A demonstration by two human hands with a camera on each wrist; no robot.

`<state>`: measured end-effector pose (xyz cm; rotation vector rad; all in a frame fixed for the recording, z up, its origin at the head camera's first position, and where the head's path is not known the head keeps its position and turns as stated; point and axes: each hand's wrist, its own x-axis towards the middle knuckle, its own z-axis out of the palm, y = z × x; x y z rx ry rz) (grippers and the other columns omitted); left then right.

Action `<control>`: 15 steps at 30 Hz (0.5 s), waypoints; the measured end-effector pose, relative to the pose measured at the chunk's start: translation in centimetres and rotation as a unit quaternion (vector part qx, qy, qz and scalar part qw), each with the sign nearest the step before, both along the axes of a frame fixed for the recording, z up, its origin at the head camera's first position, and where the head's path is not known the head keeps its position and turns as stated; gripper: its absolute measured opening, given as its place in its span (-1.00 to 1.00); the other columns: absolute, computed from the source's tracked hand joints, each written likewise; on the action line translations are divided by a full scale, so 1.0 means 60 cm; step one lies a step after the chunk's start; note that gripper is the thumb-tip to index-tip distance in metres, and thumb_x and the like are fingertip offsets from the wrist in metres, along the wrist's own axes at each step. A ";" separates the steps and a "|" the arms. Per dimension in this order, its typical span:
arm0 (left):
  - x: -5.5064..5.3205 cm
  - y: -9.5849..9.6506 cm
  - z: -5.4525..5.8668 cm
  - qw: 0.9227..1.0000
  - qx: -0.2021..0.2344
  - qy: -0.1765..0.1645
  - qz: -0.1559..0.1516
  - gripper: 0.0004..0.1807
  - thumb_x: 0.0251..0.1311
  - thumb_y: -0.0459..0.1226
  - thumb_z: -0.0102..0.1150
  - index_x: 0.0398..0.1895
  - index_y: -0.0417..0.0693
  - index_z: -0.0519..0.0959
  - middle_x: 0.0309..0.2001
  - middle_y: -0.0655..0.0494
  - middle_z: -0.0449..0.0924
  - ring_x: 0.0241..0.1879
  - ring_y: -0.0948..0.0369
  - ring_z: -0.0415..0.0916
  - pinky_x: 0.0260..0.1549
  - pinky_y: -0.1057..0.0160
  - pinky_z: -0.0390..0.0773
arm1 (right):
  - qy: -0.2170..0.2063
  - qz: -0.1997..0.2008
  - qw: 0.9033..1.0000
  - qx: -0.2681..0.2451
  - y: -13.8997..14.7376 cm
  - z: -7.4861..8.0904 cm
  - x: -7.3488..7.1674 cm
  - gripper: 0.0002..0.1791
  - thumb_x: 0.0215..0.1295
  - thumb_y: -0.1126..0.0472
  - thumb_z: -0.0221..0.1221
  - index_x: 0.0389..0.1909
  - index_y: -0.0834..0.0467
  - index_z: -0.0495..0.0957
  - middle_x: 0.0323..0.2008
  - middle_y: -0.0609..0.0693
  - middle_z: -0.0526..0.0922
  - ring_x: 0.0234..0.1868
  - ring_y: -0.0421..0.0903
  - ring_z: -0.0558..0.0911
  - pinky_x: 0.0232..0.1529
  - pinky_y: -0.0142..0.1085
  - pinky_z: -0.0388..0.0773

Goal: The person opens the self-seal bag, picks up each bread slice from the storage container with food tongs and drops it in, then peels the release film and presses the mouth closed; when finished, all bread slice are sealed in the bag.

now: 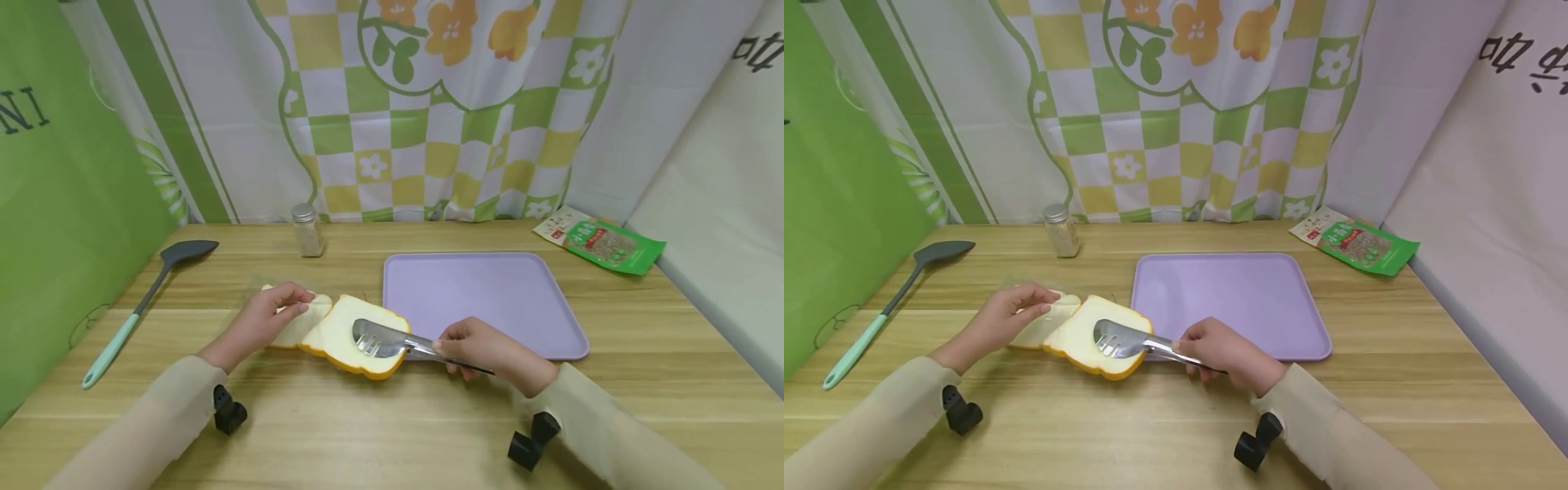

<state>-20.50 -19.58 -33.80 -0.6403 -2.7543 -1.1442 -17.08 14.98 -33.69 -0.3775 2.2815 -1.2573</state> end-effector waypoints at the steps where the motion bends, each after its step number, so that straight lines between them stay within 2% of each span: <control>1: 0.000 0.000 0.000 1.000 -0.001 0.000 0.000 -0.85 0.25 -0.37 0.07 -0.18 -0.23 0.57 -0.07 -0.12 0.60 -0.08 -0.04 0.53 -0.10 -0.04 0.52 | 0.005 0.001 1.000 0.005 -0.002 0.000 -0.003 -0.71 0.34 0.16 0.05 -0.37 0.34 0.54 -0.69 -0.05 0.48 -0.77 -0.23 0.36 -0.67 -0.40 0.30; 6: 0.000 0.001 0.000 1.000 0.000 -0.002 0.004 -0.84 0.26 -0.36 0.06 -0.17 -0.24 0.56 -0.07 -0.11 0.60 -0.08 -0.04 0.54 -0.10 -0.05 0.52 | 0.009 -0.003 1.000 0.023 -0.011 0.000 -0.016 -0.74 0.33 0.17 0.05 -0.40 0.30 0.55 -0.71 -0.05 0.48 -0.77 -0.23 0.35 -0.67 -0.40 0.30; 15: -0.001 -0.002 0.000 1.000 0.008 -0.001 0.008 -0.84 0.26 -0.36 0.06 -0.17 -0.24 0.56 -0.11 -0.10 0.62 -0.10 -0.01 0.55 -0.10 -0.05 0.52 | 0.004 -0.004 1.000 0.011 -0.030 -0.005 -0.039 -0.74 0.31 0.17 0.08 -0.44 0.29 0.55 -0.72 -0.04 0.47 -0.78 -0.22 0.35 -0.68 -0.41 0.26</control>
